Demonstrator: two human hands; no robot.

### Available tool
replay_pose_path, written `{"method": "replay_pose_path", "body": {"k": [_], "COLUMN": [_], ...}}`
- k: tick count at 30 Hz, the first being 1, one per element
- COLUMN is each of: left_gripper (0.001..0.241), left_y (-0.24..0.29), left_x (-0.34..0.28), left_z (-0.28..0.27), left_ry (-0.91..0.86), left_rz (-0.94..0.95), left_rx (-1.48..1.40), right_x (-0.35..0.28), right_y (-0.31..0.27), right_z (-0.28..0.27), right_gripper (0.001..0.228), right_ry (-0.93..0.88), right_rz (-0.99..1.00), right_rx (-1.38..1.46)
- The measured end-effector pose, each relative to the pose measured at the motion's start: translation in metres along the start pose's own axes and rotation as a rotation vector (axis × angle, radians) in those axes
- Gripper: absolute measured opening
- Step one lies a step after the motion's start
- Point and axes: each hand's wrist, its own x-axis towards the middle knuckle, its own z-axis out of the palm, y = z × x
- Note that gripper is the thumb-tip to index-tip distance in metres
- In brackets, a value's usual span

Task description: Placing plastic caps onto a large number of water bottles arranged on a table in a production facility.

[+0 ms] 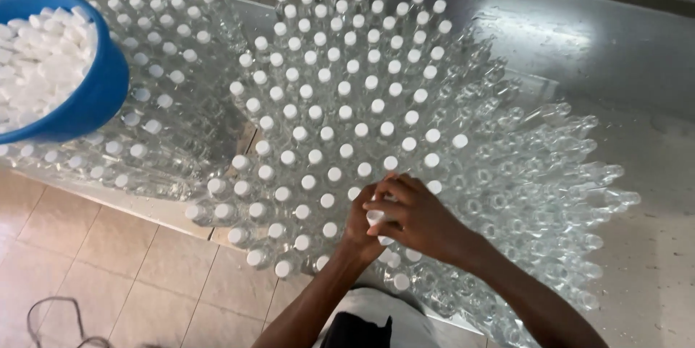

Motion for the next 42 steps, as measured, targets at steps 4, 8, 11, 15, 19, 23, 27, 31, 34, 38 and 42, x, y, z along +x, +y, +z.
{"method": "replay_pose_path", "body": {"k": [4,8,11,15,19,23,27,31,34,38,42], "left_gripper": [0.027,0.033,0.027,0.034,0.035,0.034,0.032,0.036,0.037,0.027,0.027], "left_y": [-0.019,-0.014,-0.010,-0.004,-0.004,-0.003,-0.007,-0.009,-0.008,-0.007,-0.007], "left_x": [0.017,0.021,0.039,0.030,0.020,0.013,0.014,0.032,0.061,0.066,0.058], "left_z": [-0.040,-0.040,-0.060,-0.055,-0.061,-0.054,-0.066,-0.082,-0.103,-0.107,-0.096], "left_ry": [-0.198,-0.082,0.083,0.078,0.079,0.050,0.026,-0.098,-0.094,-0.187,-0.167], "left_rz": [0.303,0.251,0.090,0.095,0.129,0.165,0.156,0.221,0.163,0.190,0.129], "left_rx": [0.278,0.292,0.160,0.127,0.145,0.020,-0.086,-0.228,-0.200,-0.136,-0.181], "right_x": [0.003,0.006,0.011,0.018,0.006,-0.003,-0.002,-0.007,0.015,0.045,0.032], "right_y": [-0.010,-0.007,0.011,0.091,0.237,0.313,0.326,0.384,0.403,0.383,0.365], "right_z": [-0.009,-0.009,-0.018,-0.027,-0.003,0.010,0.012,0.035,0.046,0.042,0.024], "right_gripper": [0.032,0.024,0.021,0.022,0.023,0.039,0.062,0.061,0.053,0.054,0.056], "right_ry": [-0.073,-0.120,-0.098,0.161,0.230,0.062,-0.105,-0.266,-0.183,-0.269,-0.341], "right_rz": [0.059,0.094,0.191,0.401,0.504,0.457,0.481,0.555,0.748,0.785,0.891], "right_rx": [0.049,0.135,0.303,0.258,-0.003,-0.173,-0.316,-0.366,-0.198,-0.062,0.071]}}
